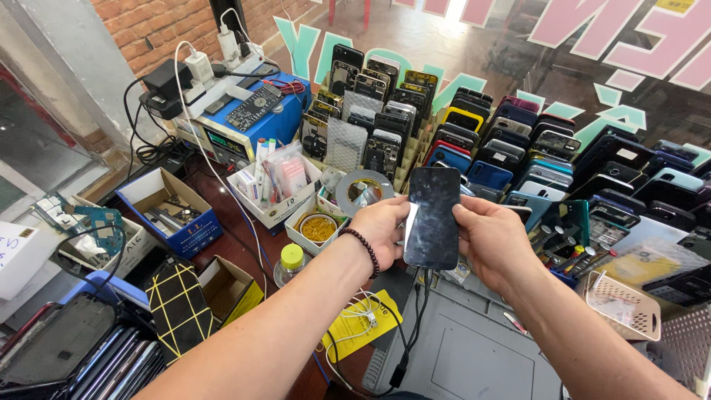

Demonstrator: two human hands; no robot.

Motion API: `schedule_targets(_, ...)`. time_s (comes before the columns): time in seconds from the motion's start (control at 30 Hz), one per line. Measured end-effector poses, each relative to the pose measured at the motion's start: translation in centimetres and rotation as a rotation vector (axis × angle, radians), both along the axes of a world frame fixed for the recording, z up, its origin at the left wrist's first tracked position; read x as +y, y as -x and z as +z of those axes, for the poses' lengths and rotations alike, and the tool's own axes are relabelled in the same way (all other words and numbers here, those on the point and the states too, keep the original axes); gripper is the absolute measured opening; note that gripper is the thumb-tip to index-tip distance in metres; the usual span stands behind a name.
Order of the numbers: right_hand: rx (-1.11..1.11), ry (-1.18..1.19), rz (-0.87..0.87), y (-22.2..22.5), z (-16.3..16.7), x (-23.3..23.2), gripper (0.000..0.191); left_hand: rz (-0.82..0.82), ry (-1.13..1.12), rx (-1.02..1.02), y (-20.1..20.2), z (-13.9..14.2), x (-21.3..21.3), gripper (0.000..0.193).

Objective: The person reassembles a smartphone by aligning the screen to the chassis and connecting internal components. They then connect a charging cable to test the device, repeatedly opening and closing the phone to check the assembly before disconnecting the cable.

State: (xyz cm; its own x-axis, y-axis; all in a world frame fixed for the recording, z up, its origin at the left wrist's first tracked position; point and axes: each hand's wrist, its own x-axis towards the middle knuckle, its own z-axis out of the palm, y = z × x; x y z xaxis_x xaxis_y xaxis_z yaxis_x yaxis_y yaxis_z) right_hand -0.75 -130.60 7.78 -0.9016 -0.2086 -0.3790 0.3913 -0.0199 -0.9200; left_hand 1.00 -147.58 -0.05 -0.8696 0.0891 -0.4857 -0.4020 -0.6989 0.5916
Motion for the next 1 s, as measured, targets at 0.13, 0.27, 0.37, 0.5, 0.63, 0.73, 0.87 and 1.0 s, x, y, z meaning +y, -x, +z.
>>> schedule_targets(0.13, 0.014, 0.009, 0.016, 0.0, 0.1, 0.0, 0.033, -0.008, -0.026, -0.006, 0.1, 0.3, -0.1, 0.038)
schedule_targets(0.27, 0.019, -0.043, -0.005, 0.0, 0.3, -0.1, 0.032, 0.015, -0.062, -0.041, 0.1, 0.5, -0.1, 0.041)
schedule_targets(0.37, 0.025, -0.037, -0.004, 0.0, 0.4, -0.1, 0.033, 0.014, -0.046, -0.025, 0.0, 0.6, -0.2, 0.041)
schedule_targets(0.5, 0.032, -0.015, 0.001, -0.3, 0.6, -0.1, 0.033, 0.017, -0.035, -0.033, -0.1, 0.7, -0.2, 0.043)
schedule_targets(0.63, 0.054, 0.039, 0.01, -0.7, 1.1, -0.1, 0.034, -0.005, -0.027, 0.044, -0.2, 0.5, -0.4, 0.041)
schedule_targets(0.73, 0.069, 0.096, 0.017, -0.8, 1.4, -0.1, 0.035, 0.009, -0.07, 0.104, -0.2, 0.5, -0.6, 0.039)
schedule_targets(0.87, 0.087, 0.12, -0.001, -0.8, 1.4, -0.1, 0.035, 0.065, -0.046, 0.09, -0.4, 1.3, -0.1, 0.04)
schedule_targets(1.0, 0.095, 0.111, -0.029, -0.8, 1.1, -0.2, 0.033, 0.096, 0.292, 0.291, -1.3, 3.1, 1.2, 0.05)
